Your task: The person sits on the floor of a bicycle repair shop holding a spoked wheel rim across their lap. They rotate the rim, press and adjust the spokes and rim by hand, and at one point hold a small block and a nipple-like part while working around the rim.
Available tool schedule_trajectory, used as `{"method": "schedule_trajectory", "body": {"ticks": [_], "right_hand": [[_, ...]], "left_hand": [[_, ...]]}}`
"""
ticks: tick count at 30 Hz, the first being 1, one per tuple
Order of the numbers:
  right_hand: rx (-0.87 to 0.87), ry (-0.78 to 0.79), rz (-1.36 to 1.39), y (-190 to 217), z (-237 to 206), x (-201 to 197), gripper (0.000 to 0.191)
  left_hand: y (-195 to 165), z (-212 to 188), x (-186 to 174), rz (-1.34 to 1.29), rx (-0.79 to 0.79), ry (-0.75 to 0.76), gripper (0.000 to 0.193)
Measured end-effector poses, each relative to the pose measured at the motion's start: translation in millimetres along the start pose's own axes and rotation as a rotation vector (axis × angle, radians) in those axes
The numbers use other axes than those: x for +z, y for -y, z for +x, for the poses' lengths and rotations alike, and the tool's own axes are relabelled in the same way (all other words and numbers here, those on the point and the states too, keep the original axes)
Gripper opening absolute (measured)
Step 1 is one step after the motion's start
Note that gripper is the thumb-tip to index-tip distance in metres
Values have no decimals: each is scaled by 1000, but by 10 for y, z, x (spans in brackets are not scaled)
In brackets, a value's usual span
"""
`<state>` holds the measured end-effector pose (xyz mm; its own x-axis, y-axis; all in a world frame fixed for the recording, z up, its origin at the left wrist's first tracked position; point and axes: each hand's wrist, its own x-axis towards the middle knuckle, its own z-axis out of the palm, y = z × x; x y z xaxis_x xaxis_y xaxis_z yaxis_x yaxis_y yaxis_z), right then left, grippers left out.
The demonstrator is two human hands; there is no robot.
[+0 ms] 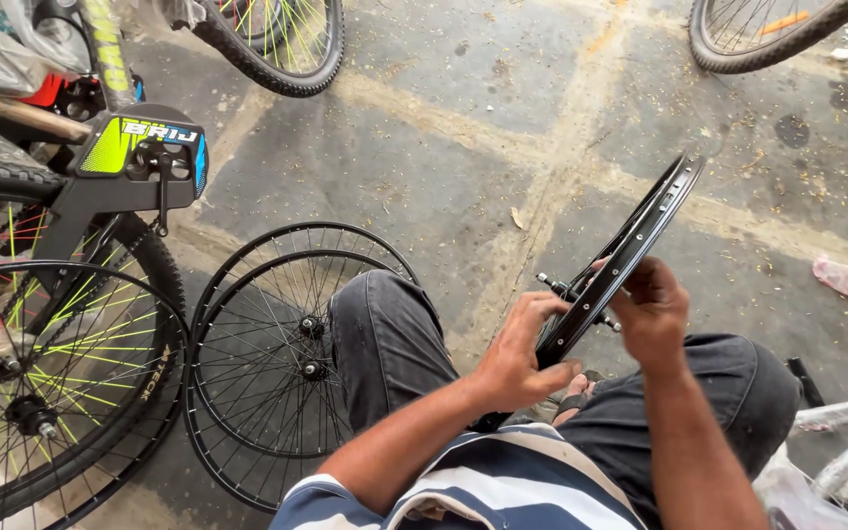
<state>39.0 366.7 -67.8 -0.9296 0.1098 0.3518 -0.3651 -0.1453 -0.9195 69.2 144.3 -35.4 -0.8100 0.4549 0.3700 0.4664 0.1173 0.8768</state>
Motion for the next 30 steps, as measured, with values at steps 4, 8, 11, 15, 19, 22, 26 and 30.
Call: {"method": "schedule_trajectory", "body": {"ticks": [4,8,11,15,19,22,26,30], "right_hand": [[47,107,318,-91,54,-263,21],[146,108,477,-182,137,-379,21],[184,68,487,-178,295,-453,22],[235,44,554,-162,538,-560,18],[228,-59,500,-249,584,-552,16],[44,-247,497,-262,378,-481,11],[-120,-398,255,-183,-119,-312,13],[4,-255,-14,-220,-426,-143,16]], "left_hand": [[22,-225,-29,-56,131,33,73],[28,-299,-70,-139,-38,162,77],[30,-88,-60,-162,-122,203,82],[-17,213,-12,-159,-183,199,86],[3,328,54,-118,-248,229,86],[58,350,91,-10,73,112,89],[84,389,84,-215,-222,204,85],[62,498,43,-148,-93,193,87]]}}
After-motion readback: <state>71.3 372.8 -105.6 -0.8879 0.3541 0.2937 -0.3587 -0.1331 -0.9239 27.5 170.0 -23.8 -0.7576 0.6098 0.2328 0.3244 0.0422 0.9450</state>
